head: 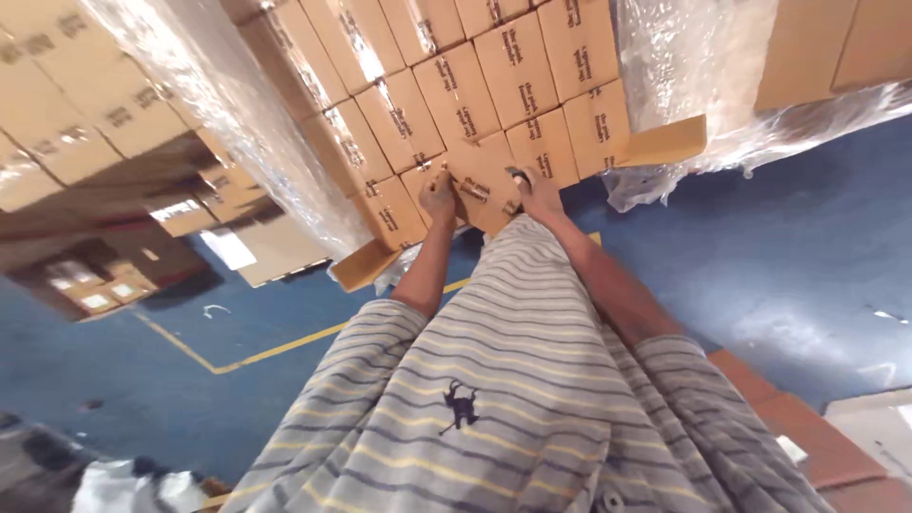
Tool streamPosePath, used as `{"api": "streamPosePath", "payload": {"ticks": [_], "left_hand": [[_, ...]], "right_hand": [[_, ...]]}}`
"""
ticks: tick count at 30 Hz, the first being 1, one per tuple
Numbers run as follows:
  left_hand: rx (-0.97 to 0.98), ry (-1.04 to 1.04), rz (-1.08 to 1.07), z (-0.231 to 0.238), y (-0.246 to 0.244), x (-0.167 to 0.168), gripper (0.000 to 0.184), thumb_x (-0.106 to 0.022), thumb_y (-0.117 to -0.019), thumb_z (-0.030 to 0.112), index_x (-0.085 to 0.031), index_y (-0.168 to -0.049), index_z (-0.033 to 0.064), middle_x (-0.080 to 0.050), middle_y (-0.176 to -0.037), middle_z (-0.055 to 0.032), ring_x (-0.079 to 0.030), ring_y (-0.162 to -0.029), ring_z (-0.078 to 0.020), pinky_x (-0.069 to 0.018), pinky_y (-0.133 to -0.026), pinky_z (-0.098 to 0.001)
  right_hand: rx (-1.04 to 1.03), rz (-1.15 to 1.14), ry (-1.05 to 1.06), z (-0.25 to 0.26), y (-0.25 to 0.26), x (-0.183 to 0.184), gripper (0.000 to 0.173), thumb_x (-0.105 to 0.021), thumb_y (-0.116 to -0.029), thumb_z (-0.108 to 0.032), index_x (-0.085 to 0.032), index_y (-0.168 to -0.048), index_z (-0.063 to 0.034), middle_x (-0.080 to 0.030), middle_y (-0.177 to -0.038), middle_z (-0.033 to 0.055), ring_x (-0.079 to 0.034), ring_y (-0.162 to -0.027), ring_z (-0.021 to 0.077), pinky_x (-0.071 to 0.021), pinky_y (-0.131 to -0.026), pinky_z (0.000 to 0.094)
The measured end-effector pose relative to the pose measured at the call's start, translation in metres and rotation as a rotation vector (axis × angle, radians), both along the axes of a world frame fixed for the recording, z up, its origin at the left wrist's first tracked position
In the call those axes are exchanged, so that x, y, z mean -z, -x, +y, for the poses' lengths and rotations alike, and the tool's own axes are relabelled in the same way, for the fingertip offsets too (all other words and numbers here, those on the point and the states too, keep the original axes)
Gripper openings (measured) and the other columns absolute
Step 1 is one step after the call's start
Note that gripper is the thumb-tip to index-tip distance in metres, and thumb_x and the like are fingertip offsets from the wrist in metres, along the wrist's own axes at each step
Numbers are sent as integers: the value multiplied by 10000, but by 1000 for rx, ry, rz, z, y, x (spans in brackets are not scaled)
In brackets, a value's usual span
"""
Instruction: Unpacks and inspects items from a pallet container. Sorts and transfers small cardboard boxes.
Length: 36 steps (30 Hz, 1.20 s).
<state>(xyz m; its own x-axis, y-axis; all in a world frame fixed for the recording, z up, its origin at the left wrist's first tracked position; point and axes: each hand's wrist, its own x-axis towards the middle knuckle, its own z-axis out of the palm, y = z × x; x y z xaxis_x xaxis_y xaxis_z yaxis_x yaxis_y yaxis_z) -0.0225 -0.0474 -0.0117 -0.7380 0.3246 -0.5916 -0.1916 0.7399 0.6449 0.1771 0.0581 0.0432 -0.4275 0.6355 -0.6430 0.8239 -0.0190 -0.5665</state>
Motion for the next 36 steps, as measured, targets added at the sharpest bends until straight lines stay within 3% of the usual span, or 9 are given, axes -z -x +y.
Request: {"api": "streamPosePath", "payload": {"ticks": [4,5,6,7,10,12,20,34,36], "left_hand": [[-288,145,49,17,-15,-23,491,-572,-1029,457,-691,-1140,-6,-700,-1076,-205,-688,-982,-306,-569,-862,-494],[-288,223,-31,30,-17,-48,482,-535,-1059,411,-658,-1240,-18,-679,-1198,-223,-669,-1088,-318,-550,-928,-485],[-293,287,-258,46,-9,-84,470,-472,-1101,350,-549,-1396,-7,-574,-1404,-213,-566,-1281,-313,-454,-1079,-481],[-300,293,-337,52,-5,-97,461,-447,-1112,319,-499,-1440,-1,-524,-1462,-204,-521,-1329,-307,-421,-1109,-478],[-317,99,28,21,-16,-24,502,-563,-1039,443,-655,-1198,-24,-676,-1118,-232,-672,-1002,-329,-568,-851,-506],[-320,82,27,13,-9,-5,509,-597,-1011,491,-687,-1120,3,-692,-1037,-195,-682,-939,-302,-567,-839,-507],[-319,111,-11,14,-5,-5,513,-595,-1009,503,-701,-1081,7,-695,-1036,-187,-678,-956,-298,-559,-853,-504],[-316,59,-70,13,-6,-11,602,-543,-1022,545,-643,-1268,4,-655,-1218,-227,-644,-1132,-340,-539,-958,-545],[-333,50,-58,12,-5,-8,574,-568,-1015,538,-674,-1206,7,-681,-1151,-212,-662,-1077,-325,-546,-927,-536]], "right_hand": [[176,-36,141,-2,-27,8,435,-384,-1114,-355,-553,-1356,-35,-675,-1153,217,-675,-1075,374,-530,-926,589],[187,-34,164,-2,-31,13,427,-397,-1113,-339,-568,-1331,-15,-670,-1156,225,-669,-1079,376,-524,-935,587],[188,-32,173,-2,-32,16,418,-407,-1110,-328,-580,-1323,-12,-671,-1171,223,-670,-1088,371,-524,-948,582],[194,-34,167,-2,-31,20,406,-417,-1107,-323,-595,-1316,-24,-678,-1184,214,-673,-1099,363,-524,-960,577],[214,-51,152,-6,-20,30,403,-410,-1110,-345,-596,-1339,-71,-684,-1205,194,-670,-1125,358,-521,-965,583],[207,-54,160,-6,-12,34,412,-405,-1110,-362,-586,-1363,-91,-693,-1197,187,-679,-1114,357,-529,-955,587],[194,-164,72,-4,13,27,405,-401,-1105,-362,-580,-1373,-117,-697,-1219,177,-681,-1127,373,-539,-906,598],[240,-237,78,-14,18,22,405,-412,-1095,-356,-564,-1396,-132,-695,-1224,187,-686,-1122,387,-548,-880,616],[176,-248,79,-12,18,18,415,-401,-1097,-369,-556,-1413,-150,-698,-1230,184,-684,-1129,392,-540,-886,627]]}}
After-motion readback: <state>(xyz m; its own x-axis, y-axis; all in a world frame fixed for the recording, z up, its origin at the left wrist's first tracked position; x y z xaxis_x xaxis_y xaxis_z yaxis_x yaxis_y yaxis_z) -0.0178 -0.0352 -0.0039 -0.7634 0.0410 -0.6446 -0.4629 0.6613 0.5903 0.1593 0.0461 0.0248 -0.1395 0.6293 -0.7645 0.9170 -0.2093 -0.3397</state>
